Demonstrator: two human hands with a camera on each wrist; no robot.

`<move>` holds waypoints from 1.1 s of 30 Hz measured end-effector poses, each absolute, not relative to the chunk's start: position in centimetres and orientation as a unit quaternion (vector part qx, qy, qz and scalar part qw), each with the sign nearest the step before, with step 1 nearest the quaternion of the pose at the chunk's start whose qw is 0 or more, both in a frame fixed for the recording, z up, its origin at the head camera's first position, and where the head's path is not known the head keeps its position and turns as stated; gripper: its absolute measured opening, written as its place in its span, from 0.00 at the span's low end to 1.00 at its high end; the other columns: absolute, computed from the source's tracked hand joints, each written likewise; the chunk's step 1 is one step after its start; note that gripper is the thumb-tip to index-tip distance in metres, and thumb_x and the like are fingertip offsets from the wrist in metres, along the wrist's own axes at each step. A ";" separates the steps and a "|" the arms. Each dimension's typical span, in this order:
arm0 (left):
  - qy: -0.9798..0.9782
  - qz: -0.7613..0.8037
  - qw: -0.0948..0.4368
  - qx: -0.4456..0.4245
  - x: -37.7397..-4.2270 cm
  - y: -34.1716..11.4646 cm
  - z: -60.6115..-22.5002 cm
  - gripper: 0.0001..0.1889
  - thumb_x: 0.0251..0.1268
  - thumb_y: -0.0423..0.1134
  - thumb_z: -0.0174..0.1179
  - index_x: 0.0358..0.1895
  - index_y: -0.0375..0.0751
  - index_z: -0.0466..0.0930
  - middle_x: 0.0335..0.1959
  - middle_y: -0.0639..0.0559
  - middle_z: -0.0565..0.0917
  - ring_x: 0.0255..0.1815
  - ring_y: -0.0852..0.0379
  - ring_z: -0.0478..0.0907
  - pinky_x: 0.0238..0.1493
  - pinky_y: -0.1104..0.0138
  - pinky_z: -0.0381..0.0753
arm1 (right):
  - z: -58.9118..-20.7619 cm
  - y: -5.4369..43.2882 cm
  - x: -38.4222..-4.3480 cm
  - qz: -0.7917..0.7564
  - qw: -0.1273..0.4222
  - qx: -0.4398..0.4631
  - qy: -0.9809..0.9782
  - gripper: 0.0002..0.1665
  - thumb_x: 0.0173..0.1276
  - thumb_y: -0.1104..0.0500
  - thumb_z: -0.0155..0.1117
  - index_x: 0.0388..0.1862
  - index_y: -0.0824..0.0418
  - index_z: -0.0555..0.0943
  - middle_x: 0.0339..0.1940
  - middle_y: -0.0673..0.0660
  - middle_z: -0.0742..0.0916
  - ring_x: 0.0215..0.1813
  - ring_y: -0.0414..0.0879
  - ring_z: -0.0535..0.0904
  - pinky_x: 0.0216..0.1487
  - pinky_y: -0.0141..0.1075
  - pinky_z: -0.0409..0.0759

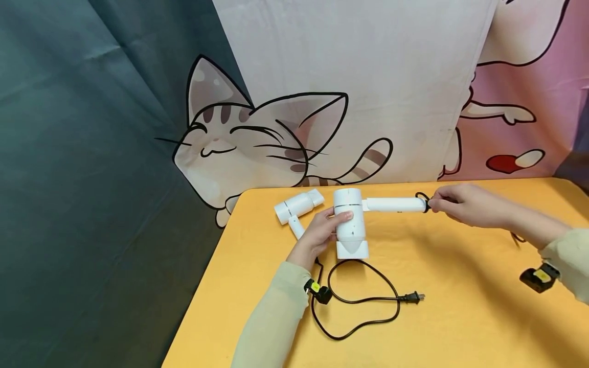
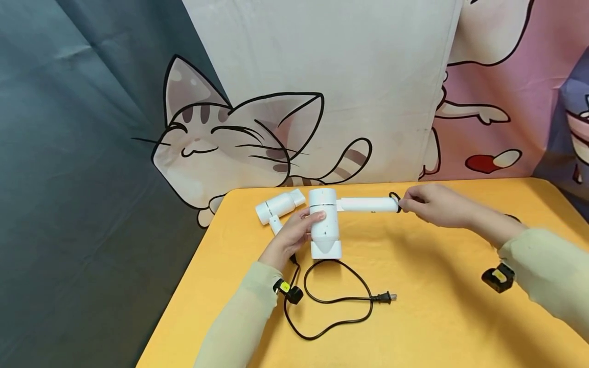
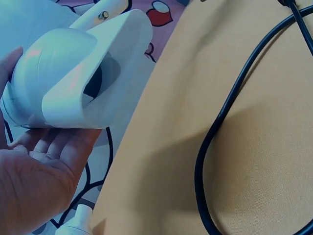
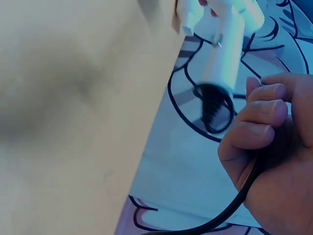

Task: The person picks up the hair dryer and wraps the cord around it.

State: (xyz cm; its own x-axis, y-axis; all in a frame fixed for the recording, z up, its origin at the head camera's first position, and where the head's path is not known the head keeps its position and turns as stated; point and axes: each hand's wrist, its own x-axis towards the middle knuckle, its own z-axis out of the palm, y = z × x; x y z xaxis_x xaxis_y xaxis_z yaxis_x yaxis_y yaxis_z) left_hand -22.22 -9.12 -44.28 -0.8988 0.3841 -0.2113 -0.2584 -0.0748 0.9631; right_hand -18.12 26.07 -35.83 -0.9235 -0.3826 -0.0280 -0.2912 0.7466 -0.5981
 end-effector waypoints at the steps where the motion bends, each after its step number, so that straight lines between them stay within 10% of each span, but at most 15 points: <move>1: 0.644 0.732 0.217 0.048 -22.2 -9.1 -44.3 0.25 0.74 0.42 0.67 0.68 0.35 0.80 0.48 0.43 0.89 0.39 0.54 0.88 0.37 0.66 0.89 | -36.1 26.0 -17.9 -0.314 0.069 -0.182 0.929 0.10 0.85 0.58 0.58 0.44 0.57 0.85 0.18 0.48 0.72 0.17 0.39 0.64 0.19 0.33 0.66; 14: 0.626 0.756 0.186 0.037 -22.4 -8.9 -44.4 0.23 0.73 0.42 0.67 0.65 0.33 0.81 0.44 0.47 0.89 0.36 0.57 0.86 0.30 0.71 0.83 | -40.9 23.7 -15.6 -0.354 -0.054 -0.235 0.903 0.15 0.89 0.62 0.47 0.47 0.58 0.82 0.22 0.44 0.73 0.20 0.34 0.65 0.22 0.33 0.68; 33: 0.612 0.764 0.198 0.054 -21.9 -8.8 -43.9 0.24 0.75 0.38 0.63 0.69 0.30 0.77 0.47 0.46 0.89 0.40 0.56 0.88 0.39 0.65 0.89 | -44.9 23.8 -14.8 -0.491 0.015 -0.212 0.845 0.17 0.91 0.60 0.43 0.56 0.64 0.80 0.29 0.54 0.81 0.24 0.46 0.77 0.23 0.39 0.81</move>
State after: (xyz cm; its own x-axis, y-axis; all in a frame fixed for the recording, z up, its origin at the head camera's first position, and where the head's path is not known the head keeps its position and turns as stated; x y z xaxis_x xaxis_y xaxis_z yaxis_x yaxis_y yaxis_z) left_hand -21.92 -8.80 -43.86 -0.9157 0.3686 -0.1599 -0.2365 -0.1729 0.9561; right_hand -14.80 23.76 -44.91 -0.9098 -0.3723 0.1834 -0.3435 0.4278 -0.8361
